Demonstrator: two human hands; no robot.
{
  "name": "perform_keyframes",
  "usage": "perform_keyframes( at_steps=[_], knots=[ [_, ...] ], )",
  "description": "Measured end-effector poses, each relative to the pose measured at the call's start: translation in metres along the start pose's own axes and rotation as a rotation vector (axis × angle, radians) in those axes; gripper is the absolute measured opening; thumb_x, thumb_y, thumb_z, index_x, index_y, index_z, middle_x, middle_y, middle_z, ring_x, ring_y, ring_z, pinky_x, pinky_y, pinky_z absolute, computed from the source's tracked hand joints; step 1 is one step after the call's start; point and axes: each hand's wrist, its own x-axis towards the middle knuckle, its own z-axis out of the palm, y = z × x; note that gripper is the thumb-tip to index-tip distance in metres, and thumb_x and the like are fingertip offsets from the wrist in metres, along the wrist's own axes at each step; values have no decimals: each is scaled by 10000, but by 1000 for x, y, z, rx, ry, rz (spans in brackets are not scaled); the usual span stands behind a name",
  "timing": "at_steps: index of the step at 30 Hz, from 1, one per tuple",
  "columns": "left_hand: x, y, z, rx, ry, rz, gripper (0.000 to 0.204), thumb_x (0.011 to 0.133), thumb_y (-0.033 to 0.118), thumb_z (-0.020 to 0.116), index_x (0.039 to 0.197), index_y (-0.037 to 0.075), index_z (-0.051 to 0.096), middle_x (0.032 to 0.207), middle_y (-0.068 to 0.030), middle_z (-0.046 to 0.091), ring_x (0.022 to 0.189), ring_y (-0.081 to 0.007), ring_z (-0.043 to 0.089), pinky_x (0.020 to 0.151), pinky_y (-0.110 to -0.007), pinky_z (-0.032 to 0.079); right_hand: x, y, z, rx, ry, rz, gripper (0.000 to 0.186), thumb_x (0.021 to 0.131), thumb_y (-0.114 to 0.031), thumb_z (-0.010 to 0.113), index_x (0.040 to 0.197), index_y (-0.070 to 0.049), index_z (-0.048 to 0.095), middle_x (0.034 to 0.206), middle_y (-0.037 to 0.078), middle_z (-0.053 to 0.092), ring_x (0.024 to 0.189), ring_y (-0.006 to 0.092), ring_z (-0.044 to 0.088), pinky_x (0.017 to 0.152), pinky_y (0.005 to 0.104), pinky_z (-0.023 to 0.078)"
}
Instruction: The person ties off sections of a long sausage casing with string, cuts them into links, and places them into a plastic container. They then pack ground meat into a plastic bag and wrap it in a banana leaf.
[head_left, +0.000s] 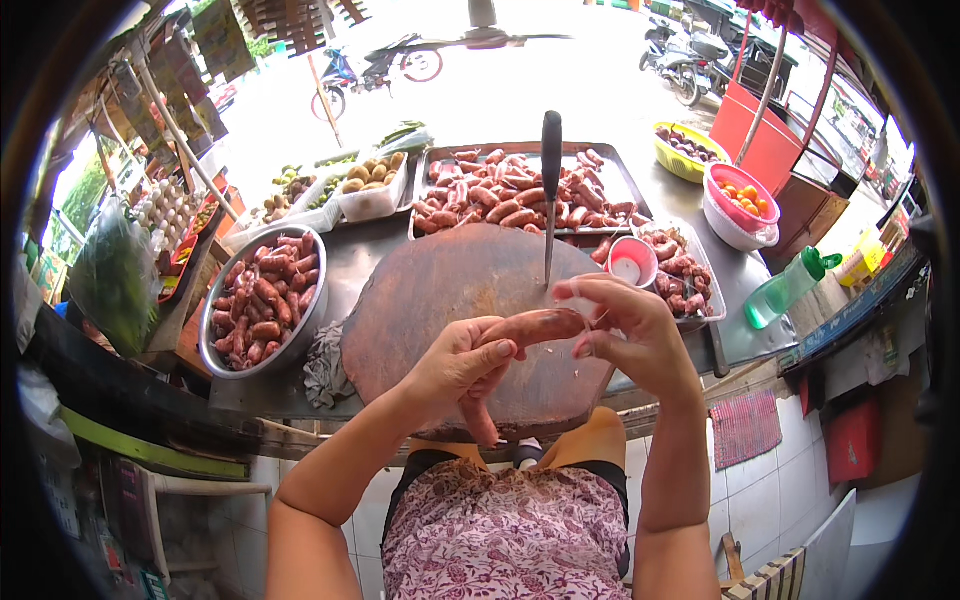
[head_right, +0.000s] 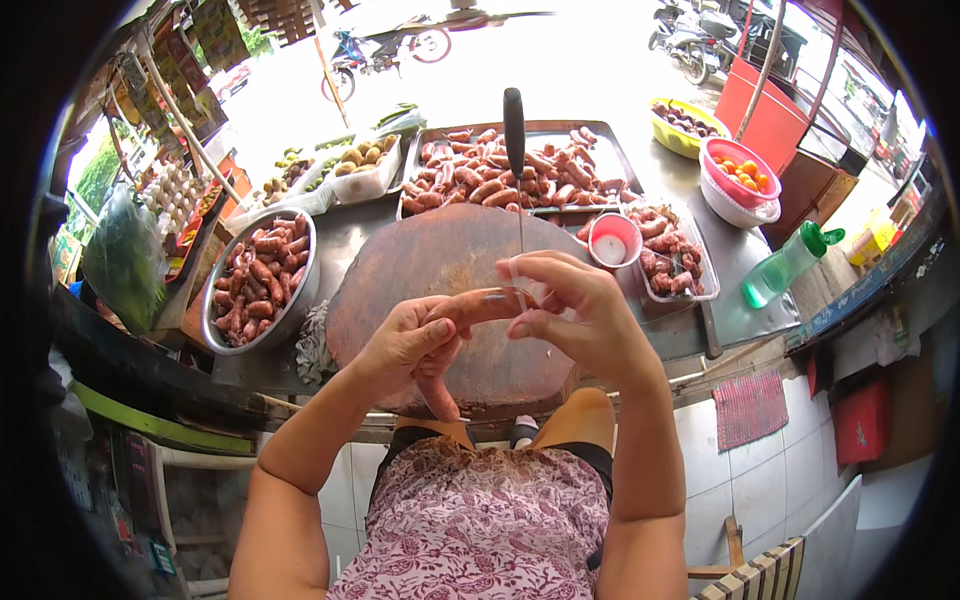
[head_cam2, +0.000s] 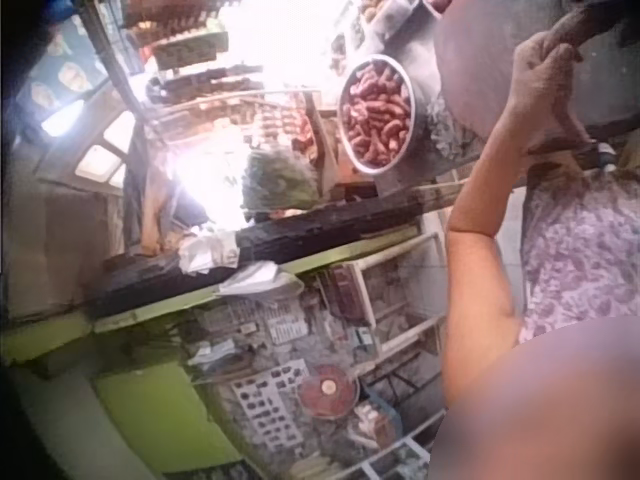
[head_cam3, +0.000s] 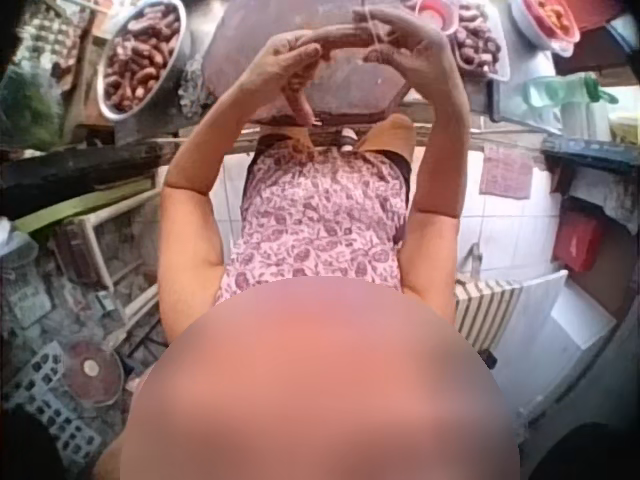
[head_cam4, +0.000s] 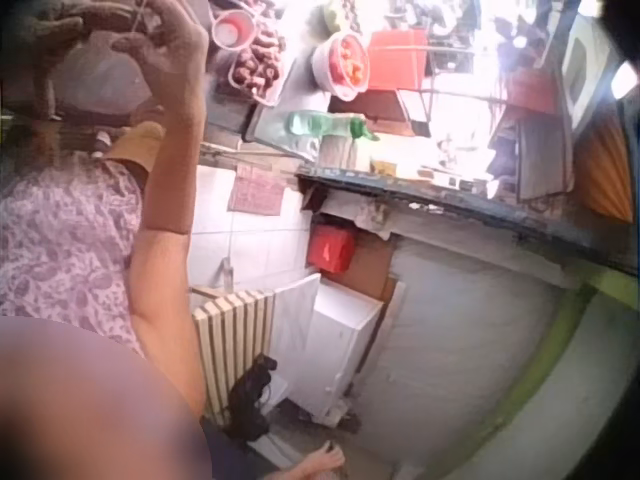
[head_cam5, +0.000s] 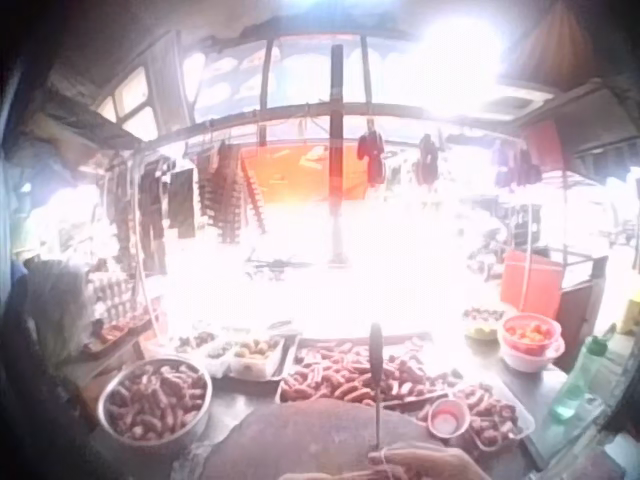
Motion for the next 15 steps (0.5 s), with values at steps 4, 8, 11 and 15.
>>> perform_keyframes(
  at_steps=[4, 8, 11, 15],
  knots=[
    [-3, -17, 18, -297, -56, -124, 386, 995, 411, 663, 1081, 35, 645, 759, 67, 511, 597, -34, 441, 516, -165, 366, 8, 0, 15, -42, -251, -5, 467, 770, 56, 769, 1225, 41, 667, 1047, 82, 726, 910, 83, 671, 792, 238, 554],
    [2, -28, 17, -245, -106, -190, 386, 1021, 383, 627, 1140, 17, 656, 759, 46, 525, 610, -52, 486, 545, -189, 430, -6, 4, 21, 320, -151, 416, 358, 807, 84, 723, 1162, 92, 678, 1074, 117, 736, 979, 120, 696, 854, 262, 577],
    [3, -29, 7, -354, -346, -303, 458, 1036, 429, 570, 1133, -11, 650, 869, -32, 584, 749, -129, 585, 708, -301, 547, -15, 2, 13, 260, -212, 449, 347, 799, 107, 709, 1145, 96, 685, 1033, 113, 747, 953, 132, 712, 856, 267, 583],
    [5, -38, 8, -373, -423, -290, 477, 1069, 417, 500, 1172, -29, 633, 932, -67, 605, 791, -165, 602, 799, -352, 567, -17, -3, 5, 226, -241, 450, 322, 794, 117, 715, 1115, 95, 695, 1012, 111, 751, 946, 141, 725, 853, 265, 587]
  ],
)
